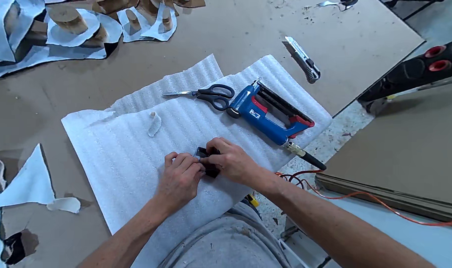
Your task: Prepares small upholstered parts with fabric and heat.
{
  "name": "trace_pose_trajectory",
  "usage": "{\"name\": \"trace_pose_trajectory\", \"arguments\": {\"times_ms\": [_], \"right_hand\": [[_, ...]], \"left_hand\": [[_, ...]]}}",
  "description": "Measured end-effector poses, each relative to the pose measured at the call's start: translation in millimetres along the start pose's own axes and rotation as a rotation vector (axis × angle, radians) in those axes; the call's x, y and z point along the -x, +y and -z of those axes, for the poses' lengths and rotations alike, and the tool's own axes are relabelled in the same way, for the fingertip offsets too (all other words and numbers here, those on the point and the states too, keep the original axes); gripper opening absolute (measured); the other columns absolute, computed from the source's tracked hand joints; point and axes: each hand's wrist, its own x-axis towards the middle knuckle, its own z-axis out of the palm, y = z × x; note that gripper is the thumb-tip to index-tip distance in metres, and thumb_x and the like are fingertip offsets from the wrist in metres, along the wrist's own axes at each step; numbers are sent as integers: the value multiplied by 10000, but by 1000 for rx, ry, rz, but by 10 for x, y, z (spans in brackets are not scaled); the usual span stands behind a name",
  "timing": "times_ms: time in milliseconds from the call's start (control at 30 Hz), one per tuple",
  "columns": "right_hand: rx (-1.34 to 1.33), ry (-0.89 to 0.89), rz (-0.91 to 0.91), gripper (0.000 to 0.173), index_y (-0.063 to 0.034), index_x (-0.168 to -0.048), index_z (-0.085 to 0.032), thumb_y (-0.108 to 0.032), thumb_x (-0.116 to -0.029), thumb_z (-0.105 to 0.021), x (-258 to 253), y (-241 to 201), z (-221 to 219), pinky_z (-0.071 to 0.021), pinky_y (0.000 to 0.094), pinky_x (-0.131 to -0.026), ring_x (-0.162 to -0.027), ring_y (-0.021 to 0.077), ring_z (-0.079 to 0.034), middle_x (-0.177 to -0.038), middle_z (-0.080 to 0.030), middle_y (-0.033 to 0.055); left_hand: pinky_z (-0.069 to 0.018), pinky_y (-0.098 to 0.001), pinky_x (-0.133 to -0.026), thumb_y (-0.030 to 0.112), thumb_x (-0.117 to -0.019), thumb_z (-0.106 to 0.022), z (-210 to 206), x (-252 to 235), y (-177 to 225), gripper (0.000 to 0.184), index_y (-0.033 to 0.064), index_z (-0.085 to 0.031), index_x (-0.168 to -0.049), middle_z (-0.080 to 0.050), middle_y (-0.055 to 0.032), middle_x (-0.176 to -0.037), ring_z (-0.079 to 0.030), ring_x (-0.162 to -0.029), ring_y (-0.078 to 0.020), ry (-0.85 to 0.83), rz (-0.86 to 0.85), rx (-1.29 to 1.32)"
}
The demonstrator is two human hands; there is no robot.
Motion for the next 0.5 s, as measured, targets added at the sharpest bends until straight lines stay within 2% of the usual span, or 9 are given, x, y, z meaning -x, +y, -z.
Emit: {"name": "trace_pose_trajectory", "arguments": {"times_ms": [100,167,267,333,400,433,500], "right_hand": [[-3,-8,-5,195,-154,-975,-806,-31,-873,-695,4,0,22,-573,319,-832,-1004,212,-640,-1066,-666,69],[-17,1,-21,208,-154,-997,-807,-38,-893,-670,17,2,33,-575,312,-838,-1005,196,-647,-1067,-674,58],[-67,18,-89,214,-125,-1088,-766,-48,-933,-640,28,4,77,-589,321,-870,-1018,169,-680,-1073,-704,43],[-90,16,-152,227,-87,-1111,-693,-32,-891,-681,1,-22,135,-601,351,-840,-964,180,-699,-1029,-708,52],[-96,15,-198,267,-73,-1109,-657,-45,-847,-701,-37,-47,168,-607,353,-790,-895,167,-701,-977,-702,43],[-97,15,-212,267,-72,-1102,-655,-49,-839,-696,-52,-56,172,-607,352,-765,-868,163,-699,-957,-699,40],[-110,-4,-235,251,-77,-1084,-653,-54,-836,-685,-85,-66,187,-601,357,-727,-837,160,-694,-929,-692,35]], "left_hand": [[-374,-478,-1036,264,-969,-578,-50,-38,22,201,203,-763,-921,-704,26,-1065,-604,-1132,-170,10,52,20],[-370,-499,-1069,298,-967,-581,-56,-46,28,211,215,-766,-907,-678,-4,-1201,-561,-1242,-208,-8,101,47],[-341,-538,-1167,285,-933,-609,-18,-96,14,177,193,-744,-864,-576,-47,-1449,-429,-1444,-250,-73,146,140],[-334,-522,-1201,267,-914,-629,0,-149,-11,164,166,-722,-825,-528,-41,-1521,-370,-1499,-233,-118,144,201],[-363,-512,-1173,275,-897,-646,9,-203,-45,153,158,-711,-825,-556,-21,-1503,-411,-1476,-201,-152,129,218],[-374,-521,-1152,284,-882,-662,20,-228,-61,135,159,-712,-866,-596,-9,-1458,-443,-1451,-195,-166,129,225],[-387,-546,-1123,287,-845,-693,58,-287,-81,230,165,-725,-1037,-655,20,-1356,-480,-1413,-203,-205,142,226]]}}
